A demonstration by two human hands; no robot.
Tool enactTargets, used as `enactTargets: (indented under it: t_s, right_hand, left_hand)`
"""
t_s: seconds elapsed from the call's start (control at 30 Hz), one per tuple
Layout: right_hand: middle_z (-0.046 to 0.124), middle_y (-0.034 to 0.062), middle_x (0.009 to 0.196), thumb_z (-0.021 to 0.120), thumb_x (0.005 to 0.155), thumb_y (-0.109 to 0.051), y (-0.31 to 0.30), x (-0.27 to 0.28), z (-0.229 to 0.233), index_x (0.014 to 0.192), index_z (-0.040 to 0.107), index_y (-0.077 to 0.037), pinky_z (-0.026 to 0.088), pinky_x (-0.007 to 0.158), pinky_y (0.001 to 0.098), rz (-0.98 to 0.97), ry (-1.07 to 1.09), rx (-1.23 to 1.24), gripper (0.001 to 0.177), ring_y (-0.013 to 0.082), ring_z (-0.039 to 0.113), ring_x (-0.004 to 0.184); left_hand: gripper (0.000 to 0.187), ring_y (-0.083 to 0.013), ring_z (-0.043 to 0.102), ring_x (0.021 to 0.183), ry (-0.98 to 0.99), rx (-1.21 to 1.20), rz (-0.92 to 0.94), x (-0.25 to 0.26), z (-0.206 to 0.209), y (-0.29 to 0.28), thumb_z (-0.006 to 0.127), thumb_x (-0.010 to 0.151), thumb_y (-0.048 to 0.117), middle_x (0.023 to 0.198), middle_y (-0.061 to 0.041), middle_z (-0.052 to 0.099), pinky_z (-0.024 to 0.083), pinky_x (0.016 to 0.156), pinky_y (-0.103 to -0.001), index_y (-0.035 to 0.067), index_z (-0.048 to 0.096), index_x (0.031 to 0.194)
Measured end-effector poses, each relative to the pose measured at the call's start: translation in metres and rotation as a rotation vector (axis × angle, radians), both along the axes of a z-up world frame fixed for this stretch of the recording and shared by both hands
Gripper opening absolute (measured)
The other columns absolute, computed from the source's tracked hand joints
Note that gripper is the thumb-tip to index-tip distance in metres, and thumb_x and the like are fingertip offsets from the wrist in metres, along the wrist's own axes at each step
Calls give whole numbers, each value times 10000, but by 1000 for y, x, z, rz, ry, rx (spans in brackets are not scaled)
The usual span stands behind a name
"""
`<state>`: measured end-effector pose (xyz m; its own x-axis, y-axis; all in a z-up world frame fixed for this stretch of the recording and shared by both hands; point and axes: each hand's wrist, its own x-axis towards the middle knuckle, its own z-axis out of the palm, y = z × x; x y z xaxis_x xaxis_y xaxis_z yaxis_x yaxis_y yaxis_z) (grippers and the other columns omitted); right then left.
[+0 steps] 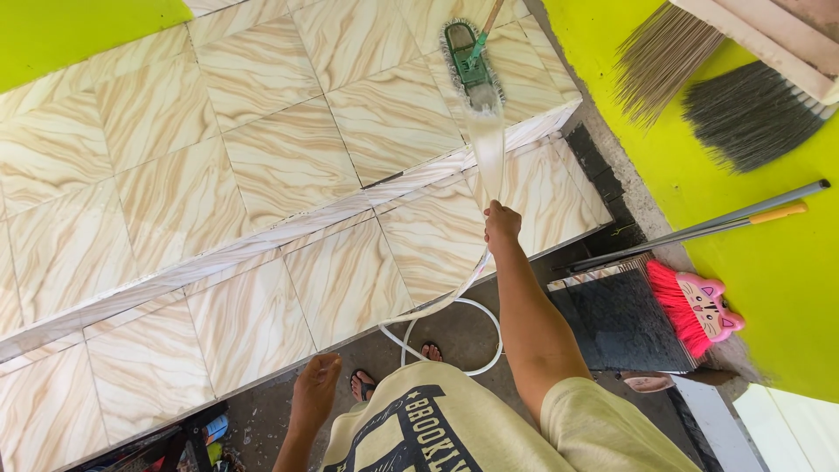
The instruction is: The person uses a hose to spray water on tiled steps and the adjacent floor. They move the hose back and forth to rinse the surfaces, then walk to a nearby water pump and return to the steps.
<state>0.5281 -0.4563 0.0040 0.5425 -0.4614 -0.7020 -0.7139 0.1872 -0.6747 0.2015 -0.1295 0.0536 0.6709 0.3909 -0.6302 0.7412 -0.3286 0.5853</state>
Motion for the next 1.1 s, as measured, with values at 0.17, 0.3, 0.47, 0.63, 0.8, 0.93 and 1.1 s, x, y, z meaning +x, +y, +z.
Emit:
enactTargets:
  t_s: [0.17,0.3,0.47,0.63,0.8,0.93,1.1]
  right_hand:
    - [378,34,527,523,891,-228,1,15,-3,755,601,-81,274,430,307,6,-28,-2,215,168,309,445]
    - [435,54,554,524,898,-262,4,25,0,779,633,-83,311,421,318,43,-41,-44,241,189,344,447]
    - [438,56,554,519,904,-272,7,40,6,771,627,-76,318,430,317,52,-47,-61,261,194,351,457]
    - [437,62,525,514,918,-290,11,54,17,802,642,-74,331,421,332,73,-32,-92,277,209,357,420]
    - [444,57,544,495,943,-320,12,64,23,826,654,-76,322,443,320,93,-30,-87,313,200,336,464]
    - [436,60,507,507,920,-308,13,69,22,797,648,-80,335,427,332,103,-42,-111,295,214,344,435]
    - [438,57,517,524,920,-327,15,74,18,832,668,-64,309,414,326,91,-63,-102,312,198,325,424]
  left_hand:
    - [306,-216,750,1083,-3,13,-13,0,-8,2,604,984,374,1189,-44,800,597,854,-387,148,741,1139]
    - [298,-231,738,1116,-13,-5,10,-1,0,0,600,990,355,1233,-36,786,600,877,-399,146,739,1149]
    - [338,-234,736,1116,-25,-22,48,-6,-4,1,617,976,355,1201,-72,792,600,905,-392,113,752,1168]
    - [352,-238,736,1117,-8,-3,63,-8,1,-3,616,975,369,1224,-62,789,589,921,-396,113,756,1172]
    - [312,-235,729,1118,-8,-6,94,-9,1,-6,623,984,333,1214,-71,786,587,910,-392,110,756,1157]
    - [322,-227,735,1112,-8,-25,105,-11,-5,-6,629,973,351,1208,-63,793,589,891,-394,123,762,1157]
    - [340,-245,733,1130,2,-26,98,-12,-6,-6,616,978,353,1239,-75,779,604,891,-409,119,752,1183]
